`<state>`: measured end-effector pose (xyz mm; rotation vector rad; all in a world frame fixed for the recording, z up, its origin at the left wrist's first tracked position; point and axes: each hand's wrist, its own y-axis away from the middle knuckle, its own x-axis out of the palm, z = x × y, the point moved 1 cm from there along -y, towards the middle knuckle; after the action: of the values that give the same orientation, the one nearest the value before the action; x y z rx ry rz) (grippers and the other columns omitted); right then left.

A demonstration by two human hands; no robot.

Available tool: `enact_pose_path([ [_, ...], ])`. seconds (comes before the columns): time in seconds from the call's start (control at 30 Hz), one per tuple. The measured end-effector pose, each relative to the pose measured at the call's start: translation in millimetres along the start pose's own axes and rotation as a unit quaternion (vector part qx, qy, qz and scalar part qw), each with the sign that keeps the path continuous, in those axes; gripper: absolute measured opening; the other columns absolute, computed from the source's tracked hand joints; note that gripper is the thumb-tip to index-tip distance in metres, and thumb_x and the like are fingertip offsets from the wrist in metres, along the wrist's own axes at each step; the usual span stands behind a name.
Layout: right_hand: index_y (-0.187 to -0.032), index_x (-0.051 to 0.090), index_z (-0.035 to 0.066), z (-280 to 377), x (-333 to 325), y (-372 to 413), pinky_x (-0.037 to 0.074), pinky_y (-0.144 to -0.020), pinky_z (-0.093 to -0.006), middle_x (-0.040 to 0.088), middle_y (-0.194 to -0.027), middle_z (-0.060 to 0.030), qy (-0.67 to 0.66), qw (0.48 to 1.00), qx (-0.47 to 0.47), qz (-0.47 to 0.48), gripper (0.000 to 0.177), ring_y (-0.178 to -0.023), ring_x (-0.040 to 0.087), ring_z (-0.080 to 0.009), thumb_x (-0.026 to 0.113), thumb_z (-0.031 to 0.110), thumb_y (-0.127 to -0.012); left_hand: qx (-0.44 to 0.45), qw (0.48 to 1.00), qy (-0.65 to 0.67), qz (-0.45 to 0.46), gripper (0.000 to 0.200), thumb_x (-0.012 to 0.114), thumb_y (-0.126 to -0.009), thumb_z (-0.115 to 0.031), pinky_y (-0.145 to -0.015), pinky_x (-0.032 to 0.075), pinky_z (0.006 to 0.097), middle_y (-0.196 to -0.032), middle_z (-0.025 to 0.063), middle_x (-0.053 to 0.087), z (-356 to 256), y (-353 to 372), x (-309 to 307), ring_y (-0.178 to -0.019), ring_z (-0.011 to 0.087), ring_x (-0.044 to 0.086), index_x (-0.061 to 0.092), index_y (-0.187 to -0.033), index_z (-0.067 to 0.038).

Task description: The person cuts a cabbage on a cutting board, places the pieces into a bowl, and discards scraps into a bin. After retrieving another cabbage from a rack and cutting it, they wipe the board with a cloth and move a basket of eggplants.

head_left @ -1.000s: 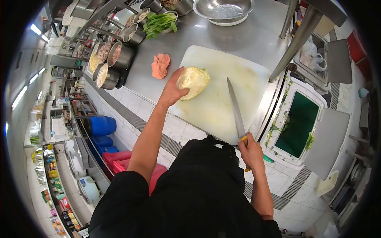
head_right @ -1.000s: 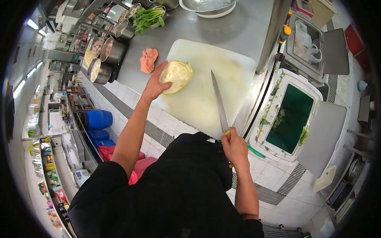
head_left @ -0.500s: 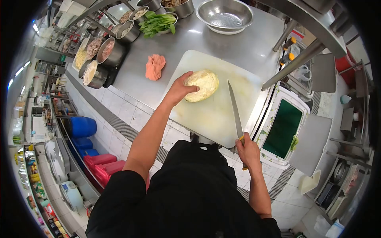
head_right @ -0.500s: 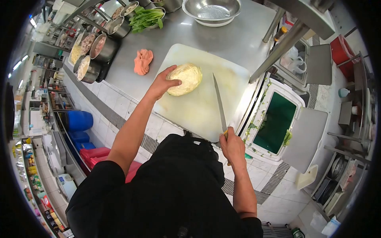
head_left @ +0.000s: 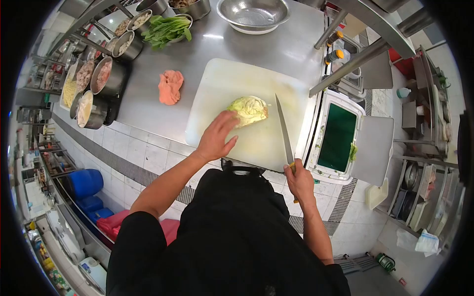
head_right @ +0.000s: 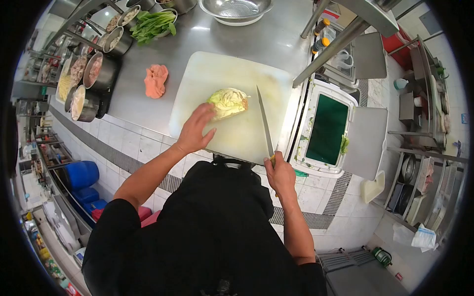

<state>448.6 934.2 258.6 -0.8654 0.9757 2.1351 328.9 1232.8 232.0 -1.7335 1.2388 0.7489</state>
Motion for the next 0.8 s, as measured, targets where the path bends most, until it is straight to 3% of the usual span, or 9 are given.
enact_pose_path([
  [0.03, -0.115, 0.054, 0.001, 1.1, -0.3, 0.1, 0.049, -0.065, -0.0554, 0.066, -0.076, -0.0279, 0.002, 1.0, 0.004, -0.001, 0.038, -0.073, 0.065, -0.0481, 0.058, 0.033, -0.095, -0.071, 0.993, 0.091, -0.035, 0.065, 0.074, -0.081, -0.016, -0.111, 0.042, 0.0461, -0.149, 0.015, 0.043, 0.5, -5.5, -2.1, -0.139, 0.0395, 0.039, 0.049, -0.141, -0.009],
  [0.17, -0.113, 0.054, 0.001, 6.0, -5.1, 0.9, 0.049, -0.066, -0.0549, 0.066, -0.077, -0.0286, 0.0, 1.0, 0.01, -0.005, 0.038, -0.075, 0.065, -0.0489, 0.06, 0.033, -0.095, -0.098, 0.989, 0.113, -0.021, 0.076, 0.078, -0.077, -0.022, -0.112, 0.041, 0.0456, -0.153, 0.0149, 0.038, 2.9, -43.4, -14.4, -0.139, 0.0396, 0.04, 0.045, -0.144, -0.009],
  [0.27, -0.114, 0.054, 0.0, 5.7, -5.2, 0.3, 0.049, -0.065, -0.0558, 0.066, -0.076, -0.0273, 0.011, 1.0, -0.005, -0.004, 0.037, -0.072, 0.065, -0.0483, 0.06, 0.031, -0.094, -0.101, 0.985, 0.111, 0.087, 0.085, 0.082, -0.073, -0.027, -0.113, 0.04, 0.0421, -0.155, 0.0128, 0.036, 11.4, -62.8, -14.8, -0.139, 0.034, 0.042, 0.044, -0.148, -0.013],
  [0.37, -0.112, 0.055, 0.001, 5.0, -7.2, 2.3, 0.049, -0.065, -0.0558, 0.066, -0.075, -0.0267, -0.004, 1.0, 0.008, 0.011, 0.035, -0.072, 0.064, -0.0483, 0.06, 0.03, -0.094, -0.136, 0.975, 0.1, 0.146, 0.083, 0.082, -0.073, -0.028, -0.113, 0.039, 0.0413, -0.155, 0.0121, 0.037, 9.7, -71.1, -13.7, -0.139, 0.0326, 0.042, 0.045, -0.147, -0.015],
  [0.5, -0.107, 0.056, 0.002, 17.3, -22.3, 24.0, 0.049, -0.066, -0.055, 0.066, -0.076, -0.0255, -0.045, 0.999, -0.009, -0.019, 0.029, -0.073, 0.065, -0.0471, 0.06, 0.028, -0.094, -0.154, 0.975, 0.103, 0.123, 0.078, 0.08, -0.075, -0.027, -0.114, 0.038, 0.0424, -0.154, 0.0137, 0.038, -0.3, -70.9, -13.1, -0.141, 0.0339, 0.039, 0.049, -0.144, -0.013],
  [0.63, -0.103, 0.055, 0.002, 24.1, -35.6, 46.6, 0.05, -0.066, -0.0535, 0.067, -0.076, -0.0243, -0.045, 0.998, -0.035, 0.01, 0.027, -0.072, 0.065, -0.0457, 0.06, 0.027, -0.094, -0.078, 0.987, 0.107, 0.095, 0.061, 0.076, -0.08, -0.03, -0.111, 0.037, 0.0453, -0.148, 0.0106, 0.043, 3.9, -78.4, -7.3, -0.137, 0.0344, 0.04, 0.056, -0.135, -0.014],
  [0.7, -0.101, 0.054, 0.002, 25.7, -38.4, 51.0, 0.05, -0.066, -0.0531, 0.067, -0.076, -0.0239, -0.051, 0.998, -0.027, 0.026, 0.026, -0.071, 0.065, -0.0451, 0.06, 0.026, -0.094, -0.025, 0.996, 0.055, 0.062, 0.042, 0.071, -0.081, -0.024, -0.106, 0.038, 0.0455, -0.136, 0.0111, 0.049, 2.7, -87.1, -5.5, -0.128, 0.0339, 0.045, 0.062, -0.12, -0.011],
  [0.8, -0.1, 0.053, 0.003, 29.6, -42.0, 55.2, 0.05, -0.065, -0.0526, 0.067, -0.076, -0.0226, -0.046, 0.998, -0.031, 0.033, 0.025, -0.071, 0.065, -0.0441, 0.06, 0.026, -0.095, 0.034, 0.997, 0.046, 0.053, 0.031, 0.066, -0.079, -0.018, -0.101, 0.039, 0.0459, -0.121, 0.0114, 0.052, -2.8, -99.7, -0.7, -0.117, 0.0327, 0.048, 0.063, -0.108, -0.009],
])
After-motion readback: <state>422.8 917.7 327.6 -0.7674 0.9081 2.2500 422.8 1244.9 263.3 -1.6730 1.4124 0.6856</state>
